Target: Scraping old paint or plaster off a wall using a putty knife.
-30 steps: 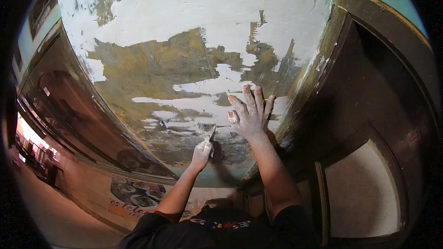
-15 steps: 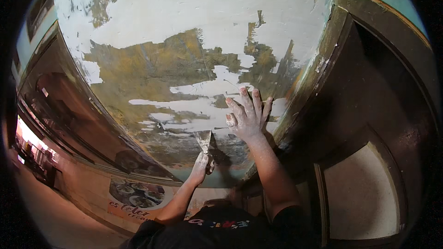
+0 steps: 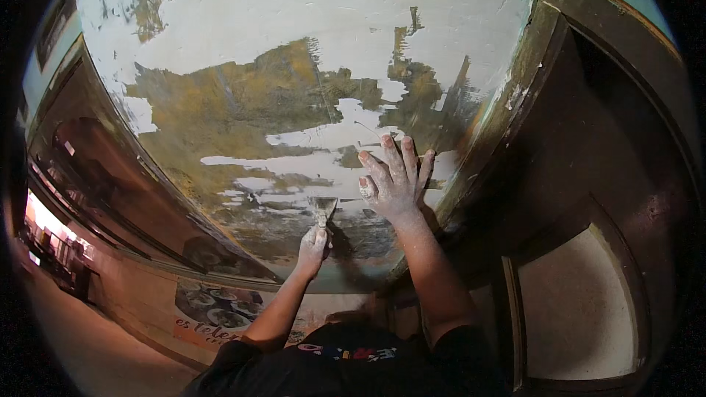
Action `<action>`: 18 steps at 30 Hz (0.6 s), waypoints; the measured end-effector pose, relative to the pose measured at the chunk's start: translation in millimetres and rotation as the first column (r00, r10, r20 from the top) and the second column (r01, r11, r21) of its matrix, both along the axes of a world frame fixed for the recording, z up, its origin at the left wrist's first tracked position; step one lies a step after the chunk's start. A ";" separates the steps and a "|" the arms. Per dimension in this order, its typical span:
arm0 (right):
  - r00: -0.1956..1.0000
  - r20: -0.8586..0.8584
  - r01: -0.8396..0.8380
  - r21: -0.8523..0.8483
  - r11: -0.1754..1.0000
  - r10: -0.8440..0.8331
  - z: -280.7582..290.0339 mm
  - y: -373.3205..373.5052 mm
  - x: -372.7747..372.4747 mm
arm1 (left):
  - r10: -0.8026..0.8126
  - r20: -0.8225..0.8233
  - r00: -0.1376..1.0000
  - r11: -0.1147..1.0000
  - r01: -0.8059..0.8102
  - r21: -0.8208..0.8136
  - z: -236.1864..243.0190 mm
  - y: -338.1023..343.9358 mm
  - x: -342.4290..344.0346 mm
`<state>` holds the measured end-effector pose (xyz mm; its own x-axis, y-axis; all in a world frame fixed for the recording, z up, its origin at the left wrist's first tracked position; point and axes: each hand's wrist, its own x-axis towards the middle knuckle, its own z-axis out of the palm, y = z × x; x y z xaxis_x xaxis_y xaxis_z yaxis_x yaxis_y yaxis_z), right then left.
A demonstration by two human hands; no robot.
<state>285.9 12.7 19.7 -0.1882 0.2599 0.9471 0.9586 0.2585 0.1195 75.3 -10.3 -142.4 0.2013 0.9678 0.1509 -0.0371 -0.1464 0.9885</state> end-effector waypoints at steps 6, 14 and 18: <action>1.000 0.009 0.005 0.024 1.000 -0.005 -2.3 4.6 -1.9 | 0.055 -0.112 0.992 0.952 -0.018 0.305 -4.4 -4.7 22.1; 1.000 -0.001 0.004 0.011 1.000 -0.004 -3.2 2.2 -1.1 | 0.009 -0.024 1.000 1.000 -0.009 0.004 47.1 -14.0 16.8; 0.999 -0.034 0.014 -0.015 1.000 -0.015 -9.9 1.8 3.7 | 0.040 -0.095 0.995 0.989 -0.026 0.143 101.2 0.5 8.0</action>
